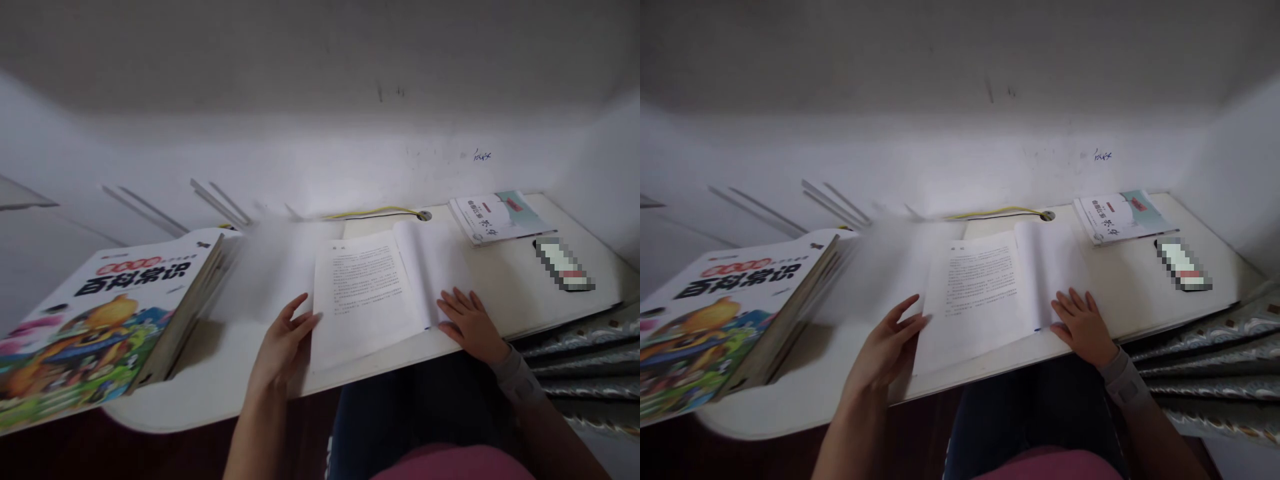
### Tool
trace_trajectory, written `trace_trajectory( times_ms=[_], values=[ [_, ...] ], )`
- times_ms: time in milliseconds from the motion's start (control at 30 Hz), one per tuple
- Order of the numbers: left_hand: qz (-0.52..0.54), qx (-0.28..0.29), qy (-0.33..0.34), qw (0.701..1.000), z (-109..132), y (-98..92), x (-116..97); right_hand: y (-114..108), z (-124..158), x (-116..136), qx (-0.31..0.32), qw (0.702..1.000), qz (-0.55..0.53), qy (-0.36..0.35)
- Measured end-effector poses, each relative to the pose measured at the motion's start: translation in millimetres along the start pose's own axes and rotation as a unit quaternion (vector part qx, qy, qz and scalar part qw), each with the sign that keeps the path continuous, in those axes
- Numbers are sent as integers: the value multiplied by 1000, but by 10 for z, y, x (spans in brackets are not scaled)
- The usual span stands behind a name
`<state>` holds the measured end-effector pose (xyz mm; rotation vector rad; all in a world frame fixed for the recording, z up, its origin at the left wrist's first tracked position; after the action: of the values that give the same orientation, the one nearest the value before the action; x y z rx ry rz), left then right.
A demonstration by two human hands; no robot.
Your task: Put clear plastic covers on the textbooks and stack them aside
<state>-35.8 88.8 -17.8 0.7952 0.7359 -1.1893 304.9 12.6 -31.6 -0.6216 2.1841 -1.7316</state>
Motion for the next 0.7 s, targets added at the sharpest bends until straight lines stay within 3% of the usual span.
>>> trace_trajectory(
  times_ms=[367,467,533,633,700],
  values=[
    [18,-65,41,997,-11,-85,-20,-97,6,-98,16,999,27,27],
    [-38,-93,68,993,-8,-106,-18,-91,-34,-98,16,999,37,30],
    [-143,-142,104,974,4,-146,-48,-84,-52,-81,9,998,47,33],
    [-312,-209,142,916,20,-187,-88,-80,-55,-37,-4,997,65,47],
    [-371,-230,155,886,24,-195,-98,-83,-50,-5,-4,995,74,62]
  ],
)
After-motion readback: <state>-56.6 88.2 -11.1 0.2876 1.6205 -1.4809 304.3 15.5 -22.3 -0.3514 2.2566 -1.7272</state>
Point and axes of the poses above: each hand's wrist, its own z-axis away from the middle knuckle, its own y-axis out of the palm, x = y × z, the point moved 5 cm from there along -z, towards the middle knuckle, and after that the axes turned 11 degrees about -y, right-handed, at the moved point
